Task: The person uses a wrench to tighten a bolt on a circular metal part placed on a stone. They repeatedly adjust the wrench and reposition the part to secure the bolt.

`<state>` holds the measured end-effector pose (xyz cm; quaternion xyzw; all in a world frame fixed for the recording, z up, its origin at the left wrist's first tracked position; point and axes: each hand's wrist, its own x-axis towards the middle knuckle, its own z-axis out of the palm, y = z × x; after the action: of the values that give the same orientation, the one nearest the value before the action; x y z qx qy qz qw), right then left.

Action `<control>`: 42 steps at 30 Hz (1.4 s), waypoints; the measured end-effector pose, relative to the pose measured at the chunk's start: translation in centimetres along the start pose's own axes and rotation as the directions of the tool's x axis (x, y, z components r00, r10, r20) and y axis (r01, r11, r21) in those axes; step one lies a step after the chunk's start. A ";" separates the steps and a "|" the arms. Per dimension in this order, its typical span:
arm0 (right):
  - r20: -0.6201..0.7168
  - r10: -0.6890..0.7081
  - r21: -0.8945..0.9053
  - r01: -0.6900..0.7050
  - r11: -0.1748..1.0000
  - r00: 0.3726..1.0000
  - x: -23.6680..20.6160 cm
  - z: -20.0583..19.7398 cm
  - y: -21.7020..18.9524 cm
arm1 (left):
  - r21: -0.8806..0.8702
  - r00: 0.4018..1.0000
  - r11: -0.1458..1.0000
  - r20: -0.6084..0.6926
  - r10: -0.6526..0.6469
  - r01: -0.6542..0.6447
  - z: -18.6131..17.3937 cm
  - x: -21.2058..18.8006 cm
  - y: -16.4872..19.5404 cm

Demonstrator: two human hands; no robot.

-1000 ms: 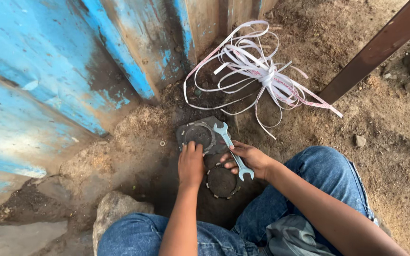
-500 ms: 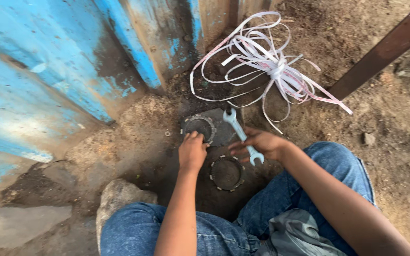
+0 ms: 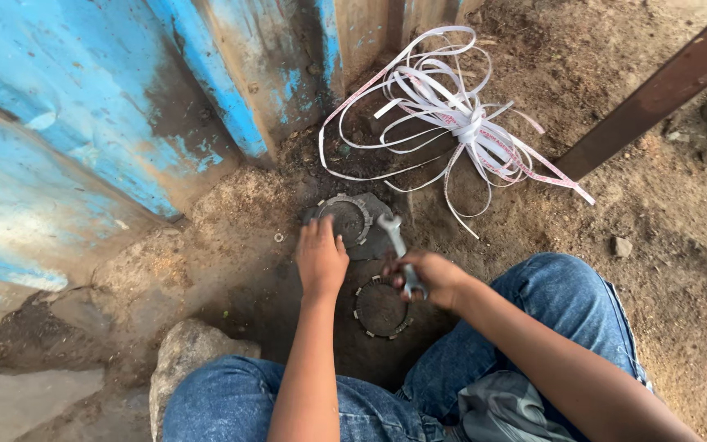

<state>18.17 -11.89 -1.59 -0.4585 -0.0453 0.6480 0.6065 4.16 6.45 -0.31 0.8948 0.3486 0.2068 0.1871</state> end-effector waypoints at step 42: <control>-0.128 -0.449 -0.957 -0.229 -0.180 0.885 0.8 -1.9 -8.0 | 0.084 0.720 0.907 0.581 -0.381 0.413 0.1 5.8 -2.6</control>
<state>25.55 -10.11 1.82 -0.8777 -0.4285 0.1974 0.0838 6.65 12.27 -0.21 0.8135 0.4519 -0.1143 0.3478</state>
